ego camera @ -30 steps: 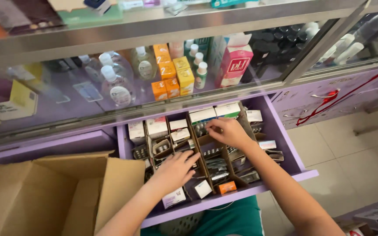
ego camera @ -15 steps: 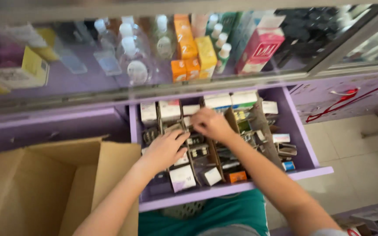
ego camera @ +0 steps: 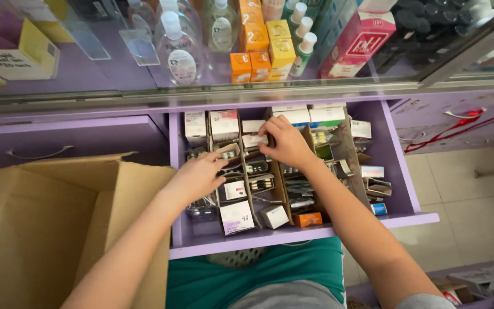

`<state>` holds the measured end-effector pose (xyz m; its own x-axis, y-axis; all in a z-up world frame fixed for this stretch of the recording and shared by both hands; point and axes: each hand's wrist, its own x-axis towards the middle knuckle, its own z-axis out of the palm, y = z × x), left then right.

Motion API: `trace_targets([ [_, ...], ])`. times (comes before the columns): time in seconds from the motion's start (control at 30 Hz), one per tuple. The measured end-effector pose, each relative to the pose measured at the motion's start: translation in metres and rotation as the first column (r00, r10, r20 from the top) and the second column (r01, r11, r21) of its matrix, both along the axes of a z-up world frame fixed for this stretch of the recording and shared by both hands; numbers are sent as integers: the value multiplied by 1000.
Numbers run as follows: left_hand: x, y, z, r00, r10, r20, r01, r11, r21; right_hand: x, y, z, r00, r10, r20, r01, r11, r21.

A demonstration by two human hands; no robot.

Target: The person organizes various medicine boxes and blister packs inside a purple drawer. They pick up items, examine them, and place them into cardboard dividers within the drawer. The person also moves a larger box on the counter to access the drawer contents.

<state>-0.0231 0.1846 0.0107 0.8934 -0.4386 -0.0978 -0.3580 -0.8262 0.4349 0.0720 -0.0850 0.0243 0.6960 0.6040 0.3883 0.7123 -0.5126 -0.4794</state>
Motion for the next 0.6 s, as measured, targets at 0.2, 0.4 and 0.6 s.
trace_targets([
  [0.2, -4, -5, 7, 1000, -4, 9, 4, 999, 38, -5, 3, 0, 998, 40, -53, -38, 999, 38],
  [0.4, -4, -13, 6, 999, 1, -37, 4, 991, 135, -24, 24, -6, 976, 137, -169, -147, 988, -47],
  [0.6, -4, -7, -33, 989, -32, 147, 14, 992, 125, -36, 36, -21, 965, 249, -85, -255, 964, -77],
])
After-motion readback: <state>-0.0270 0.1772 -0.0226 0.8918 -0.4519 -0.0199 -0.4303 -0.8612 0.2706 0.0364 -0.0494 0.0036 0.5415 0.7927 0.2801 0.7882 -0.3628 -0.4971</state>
